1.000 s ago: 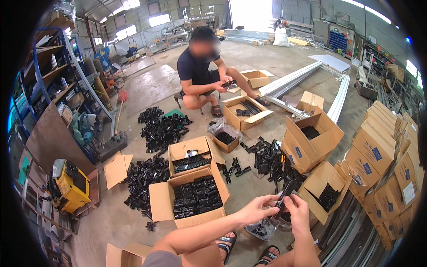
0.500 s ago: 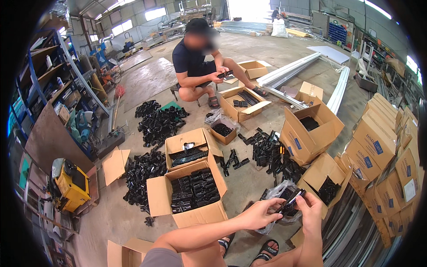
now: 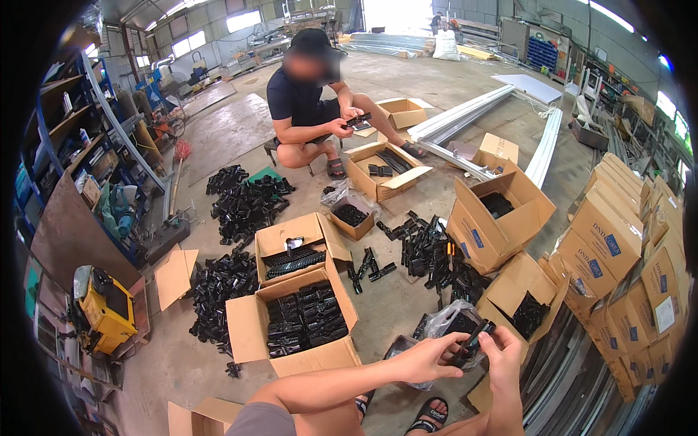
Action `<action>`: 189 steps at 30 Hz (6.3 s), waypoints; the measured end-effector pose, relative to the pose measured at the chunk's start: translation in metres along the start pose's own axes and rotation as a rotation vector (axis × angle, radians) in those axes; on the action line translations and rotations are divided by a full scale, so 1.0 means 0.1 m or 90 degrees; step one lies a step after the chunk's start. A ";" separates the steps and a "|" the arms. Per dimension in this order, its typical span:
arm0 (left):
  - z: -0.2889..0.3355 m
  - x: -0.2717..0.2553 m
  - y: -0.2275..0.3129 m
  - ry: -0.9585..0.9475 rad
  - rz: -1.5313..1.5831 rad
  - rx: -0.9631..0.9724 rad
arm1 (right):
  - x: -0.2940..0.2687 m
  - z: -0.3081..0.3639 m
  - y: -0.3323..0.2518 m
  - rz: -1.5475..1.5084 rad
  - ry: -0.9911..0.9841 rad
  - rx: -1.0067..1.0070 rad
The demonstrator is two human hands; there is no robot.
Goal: The person sorts through small black plastic brackets, picking them up from various cardboard boxes and placing them into a plastic bag.
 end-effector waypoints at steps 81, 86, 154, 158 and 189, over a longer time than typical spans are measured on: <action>0.37 -0.82 -0.23 0.202 -0.476 -0.047 | -0.23 -1.24 2.74 0.460 0.202 -0.042; 0.50 -0.80 -0.30 0.208 -0.560 -0.024 | 0.53 -0.65 1.14 0.089 0.134 -0.138; 0.76 -0.71 -0.03 0.120 0.018 -0.069 | 0.92 0.09 0.74 -0.319 -0.054 -0.002; 0.78 -0.80 -0.13 0.161 0.183 -0.065 | 0.77 -0.18 1.15 -0.155 0.061 0.028; 0.69 -0.91 -0.11 0.213 0.301 -0.077 | 0.57 -0.13 3.71 0.892 -0.259 0.170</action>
Point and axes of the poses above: each hand's wrist, its own z-axis away from the middle knuckle, its own x-axis out of the palm, y = z × x, the point moved 4 cm from there along -z, towards the middle knuckle, and after that the axes turned 2 degrees about z, right-handed, at the moved point
